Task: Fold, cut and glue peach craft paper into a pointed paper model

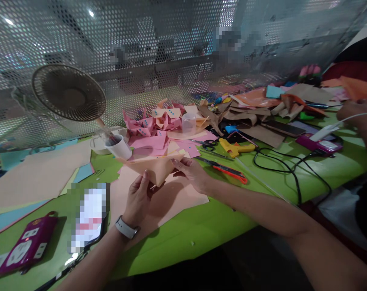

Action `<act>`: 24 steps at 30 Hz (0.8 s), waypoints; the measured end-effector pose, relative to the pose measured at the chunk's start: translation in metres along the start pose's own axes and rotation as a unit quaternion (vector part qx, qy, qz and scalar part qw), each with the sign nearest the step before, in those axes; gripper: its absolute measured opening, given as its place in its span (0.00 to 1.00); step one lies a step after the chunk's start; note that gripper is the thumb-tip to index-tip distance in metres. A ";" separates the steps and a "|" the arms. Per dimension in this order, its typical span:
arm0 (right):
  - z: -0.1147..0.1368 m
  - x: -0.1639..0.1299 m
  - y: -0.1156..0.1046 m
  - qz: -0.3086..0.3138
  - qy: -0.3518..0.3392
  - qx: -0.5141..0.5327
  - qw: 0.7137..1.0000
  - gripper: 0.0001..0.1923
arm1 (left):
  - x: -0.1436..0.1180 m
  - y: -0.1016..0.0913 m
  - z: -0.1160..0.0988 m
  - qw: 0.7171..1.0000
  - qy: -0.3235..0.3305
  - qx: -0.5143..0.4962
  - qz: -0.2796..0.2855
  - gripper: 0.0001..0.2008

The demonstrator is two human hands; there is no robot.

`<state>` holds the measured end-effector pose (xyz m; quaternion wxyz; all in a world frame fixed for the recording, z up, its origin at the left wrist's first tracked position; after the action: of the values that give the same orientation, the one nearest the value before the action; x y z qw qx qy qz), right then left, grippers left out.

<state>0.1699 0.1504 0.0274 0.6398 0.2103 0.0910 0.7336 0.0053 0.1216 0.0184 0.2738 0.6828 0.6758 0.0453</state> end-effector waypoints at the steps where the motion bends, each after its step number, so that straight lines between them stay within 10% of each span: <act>1: 0.001 0.000 0.000 -0.003 -0.003 -0.007 1.000 0.24 | 0.000 -0.001 0.001 1.000 -0.003 -0.004 -0.002 0.18; 24: 0.003 0.000 -0.005 -0.022 -0.011 -0.029 0.999 0.26 | 0.004 -0.005 0.007 0.999 -0.029 -0.030 -0.025 0.17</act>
<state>0.1756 0.1508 0.0276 0.6622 0.1977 0.0674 0.7196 0.0036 0.1229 0.0093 0.3142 0.6584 0.6829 0.0389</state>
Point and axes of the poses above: each hand's wrist, its own x-axis towards the middle knuckle, its own y-axis out of the palm, z = x × y, the point moved 7 cm from there along x, towards the middle knuckle, and after that the axes turned 15 degrees about -y, right-handed, at the moved point
